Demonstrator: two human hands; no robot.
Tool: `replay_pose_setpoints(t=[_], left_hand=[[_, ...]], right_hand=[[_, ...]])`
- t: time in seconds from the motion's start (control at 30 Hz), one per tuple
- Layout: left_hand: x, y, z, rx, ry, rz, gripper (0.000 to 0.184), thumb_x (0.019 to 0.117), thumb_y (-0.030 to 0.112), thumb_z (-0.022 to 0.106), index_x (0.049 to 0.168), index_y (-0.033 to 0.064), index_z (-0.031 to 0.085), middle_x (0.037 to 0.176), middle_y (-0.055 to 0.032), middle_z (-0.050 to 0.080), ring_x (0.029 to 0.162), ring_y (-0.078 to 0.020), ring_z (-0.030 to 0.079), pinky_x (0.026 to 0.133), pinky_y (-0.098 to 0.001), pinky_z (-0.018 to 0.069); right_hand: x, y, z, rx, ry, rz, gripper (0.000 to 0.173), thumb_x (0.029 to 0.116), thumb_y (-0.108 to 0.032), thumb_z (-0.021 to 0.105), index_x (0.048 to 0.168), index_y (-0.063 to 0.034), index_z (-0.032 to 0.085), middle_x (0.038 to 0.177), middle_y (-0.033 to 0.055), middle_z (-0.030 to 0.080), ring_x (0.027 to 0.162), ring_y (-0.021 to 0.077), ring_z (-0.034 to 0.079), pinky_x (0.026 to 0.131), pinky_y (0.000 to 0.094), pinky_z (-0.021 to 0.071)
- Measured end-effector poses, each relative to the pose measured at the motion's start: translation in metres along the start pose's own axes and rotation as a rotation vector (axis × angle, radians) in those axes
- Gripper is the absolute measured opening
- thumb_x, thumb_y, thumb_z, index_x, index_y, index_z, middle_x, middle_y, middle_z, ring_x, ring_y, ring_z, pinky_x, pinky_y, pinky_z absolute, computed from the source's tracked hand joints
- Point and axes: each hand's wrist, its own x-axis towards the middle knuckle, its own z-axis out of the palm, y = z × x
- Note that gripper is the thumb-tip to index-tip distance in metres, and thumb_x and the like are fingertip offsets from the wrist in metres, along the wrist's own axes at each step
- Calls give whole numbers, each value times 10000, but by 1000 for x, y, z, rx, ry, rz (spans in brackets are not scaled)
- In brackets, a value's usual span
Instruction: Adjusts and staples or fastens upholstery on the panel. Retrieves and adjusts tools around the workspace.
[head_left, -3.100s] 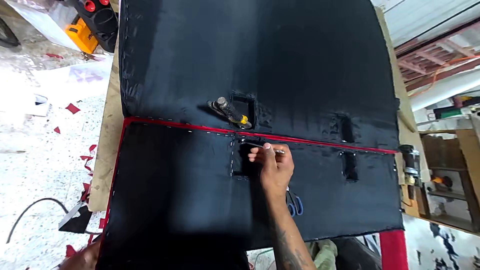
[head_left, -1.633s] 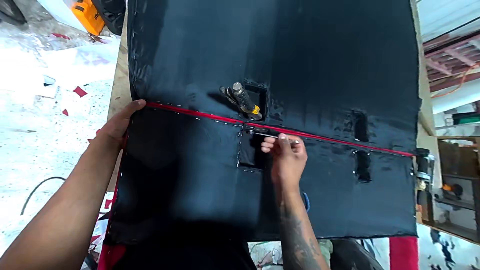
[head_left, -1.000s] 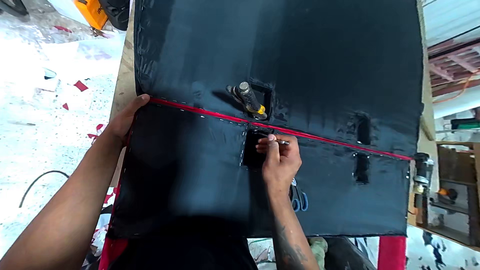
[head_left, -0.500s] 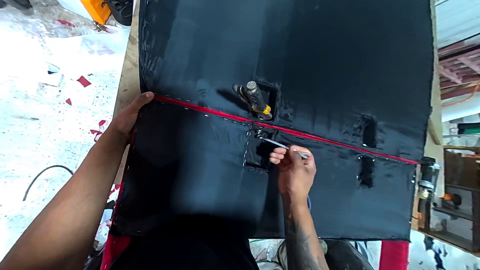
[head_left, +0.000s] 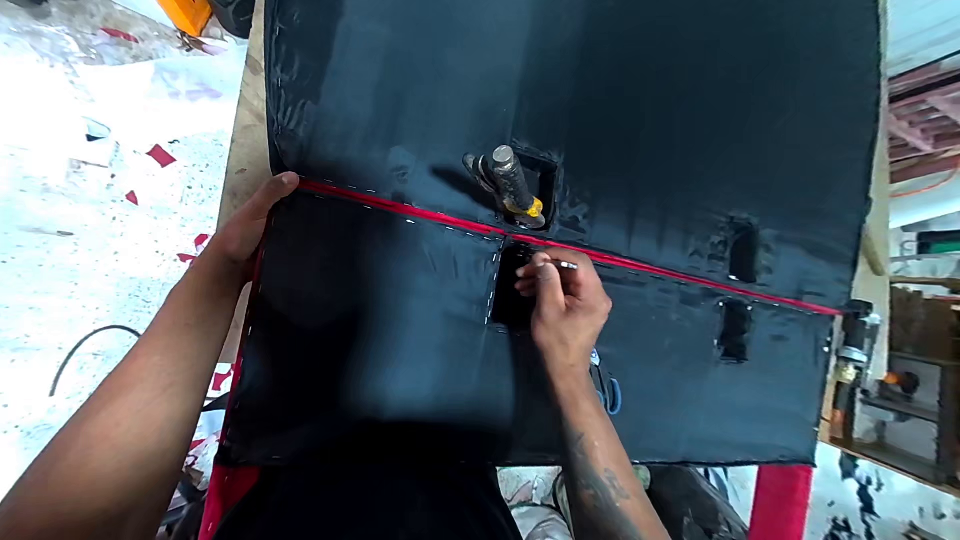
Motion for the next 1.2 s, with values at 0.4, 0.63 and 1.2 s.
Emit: replay_pose_setpoints(t=[0.4,0.63,1.2], left_hand=[[0,0,-2,-68,2,-32,367,1047,511,469,1209,235,649,1014,25,749,892,-82,734,728,-318,644],[1,-1,-4,-96,-50,-14,378,1058,509,446,1186,226,661,1000,17,752,886,-83,735,720,-309,644],[-1,1,-4,-93,-51,-53,417,1044,544,456,1214,223,661,1032,6,751,922,-104,734,754,-338,645]], right_hand=[[-20,26,-24,574,231,343,119,1085,-137,469,1108,-74,567,863,140,755,709,266,754,647,401,652],[-13,-2,0,71,62,-17,150,1039,-126,573,1143,-35,631,911,62,743,745,209,744,654,394,667],[-24,20,-22,433,163,232,129,1073,-118,489,1128,-25,559,890,148,756,748,279,760,706,420,661]])
